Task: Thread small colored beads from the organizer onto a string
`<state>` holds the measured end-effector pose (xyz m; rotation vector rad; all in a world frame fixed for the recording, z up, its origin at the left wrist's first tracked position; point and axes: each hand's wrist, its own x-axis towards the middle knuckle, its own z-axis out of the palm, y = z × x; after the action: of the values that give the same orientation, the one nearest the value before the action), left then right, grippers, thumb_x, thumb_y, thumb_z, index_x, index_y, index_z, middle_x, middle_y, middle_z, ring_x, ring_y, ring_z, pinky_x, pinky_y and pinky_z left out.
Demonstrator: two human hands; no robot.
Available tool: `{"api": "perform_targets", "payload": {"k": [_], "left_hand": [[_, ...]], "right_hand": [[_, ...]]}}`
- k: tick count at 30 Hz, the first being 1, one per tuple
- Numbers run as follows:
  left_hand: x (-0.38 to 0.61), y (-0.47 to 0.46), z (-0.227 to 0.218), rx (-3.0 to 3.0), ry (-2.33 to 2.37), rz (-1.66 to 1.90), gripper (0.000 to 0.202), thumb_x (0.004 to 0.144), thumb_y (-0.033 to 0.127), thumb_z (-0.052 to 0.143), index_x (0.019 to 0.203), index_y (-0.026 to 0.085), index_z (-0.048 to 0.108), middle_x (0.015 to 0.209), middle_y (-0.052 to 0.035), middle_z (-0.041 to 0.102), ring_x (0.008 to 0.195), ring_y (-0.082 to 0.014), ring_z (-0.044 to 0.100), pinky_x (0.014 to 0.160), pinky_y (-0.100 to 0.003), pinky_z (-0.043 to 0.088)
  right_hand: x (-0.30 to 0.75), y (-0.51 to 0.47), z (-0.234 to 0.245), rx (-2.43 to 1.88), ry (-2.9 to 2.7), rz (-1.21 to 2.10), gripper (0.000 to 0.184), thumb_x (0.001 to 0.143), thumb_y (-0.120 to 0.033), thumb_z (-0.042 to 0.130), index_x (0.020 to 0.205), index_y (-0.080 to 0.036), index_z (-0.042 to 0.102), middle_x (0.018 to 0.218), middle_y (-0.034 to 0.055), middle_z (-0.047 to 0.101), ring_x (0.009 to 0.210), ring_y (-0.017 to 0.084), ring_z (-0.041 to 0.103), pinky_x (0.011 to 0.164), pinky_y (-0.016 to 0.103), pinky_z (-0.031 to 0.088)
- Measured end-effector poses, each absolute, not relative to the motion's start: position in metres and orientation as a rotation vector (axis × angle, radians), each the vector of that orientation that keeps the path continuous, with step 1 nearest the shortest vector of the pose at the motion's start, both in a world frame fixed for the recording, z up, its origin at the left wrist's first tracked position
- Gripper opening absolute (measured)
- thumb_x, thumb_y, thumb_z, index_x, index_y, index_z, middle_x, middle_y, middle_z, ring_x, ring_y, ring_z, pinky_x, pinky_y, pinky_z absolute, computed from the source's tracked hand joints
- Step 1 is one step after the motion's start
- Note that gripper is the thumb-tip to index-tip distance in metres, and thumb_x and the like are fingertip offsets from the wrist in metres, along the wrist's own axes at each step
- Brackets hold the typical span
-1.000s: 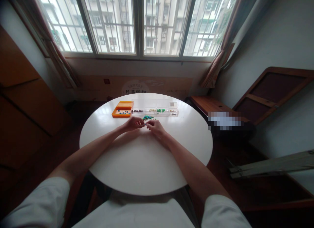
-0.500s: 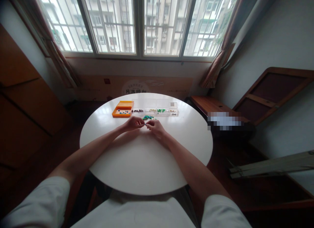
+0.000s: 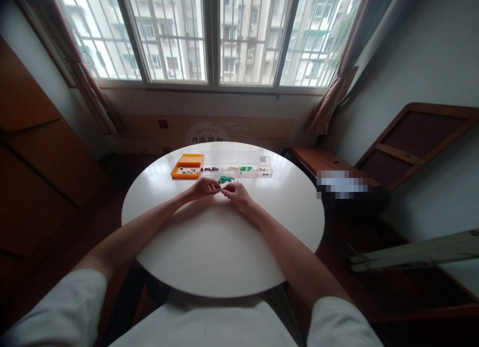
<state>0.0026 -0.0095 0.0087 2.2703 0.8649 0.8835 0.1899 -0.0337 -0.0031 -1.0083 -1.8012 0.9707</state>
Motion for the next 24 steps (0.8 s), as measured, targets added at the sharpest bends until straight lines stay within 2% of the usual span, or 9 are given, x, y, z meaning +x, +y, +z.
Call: {"api": "perform_targets", "payload": {"k": [12,24], "left_hand": [[0.0027,-0.0123,0.0099,2.242,0.877,0.874,0.015,0.074,0.018,0.059,0.082,0.009,0.068,0.06,-0.0023,0.063,0.051,-0.008,0.057,0.048,-0.015,0.044],[0.0028,-0.0093,0.006,2.245,0.851,0.876,0.017,0.074,0.022,0.06,0.082,0.009,0.068,0.064,-0.0032,0.065,0.051,-0.0077,0.057,0.048,-0.015,0.044]], "right_hand": [[0.19,-0.0353,-0.0014,-1.004,-1.814,0.978,0.026,0.069,-0.037,0.063,0.072,-0.011,0.065,0.059,0.0016,0.058,0.053,0.01,0.05,0.049,0.022,0.039],[0.1897,-0.0352,-0.0011,-1.011,-1.836,0.962,0.029,0.069,-0.038,0.062,0.073,-0.01,0.066,0.059,0.0017,0.058,0.052,0.01,0.05,0.049,0.022,0.039]]}}
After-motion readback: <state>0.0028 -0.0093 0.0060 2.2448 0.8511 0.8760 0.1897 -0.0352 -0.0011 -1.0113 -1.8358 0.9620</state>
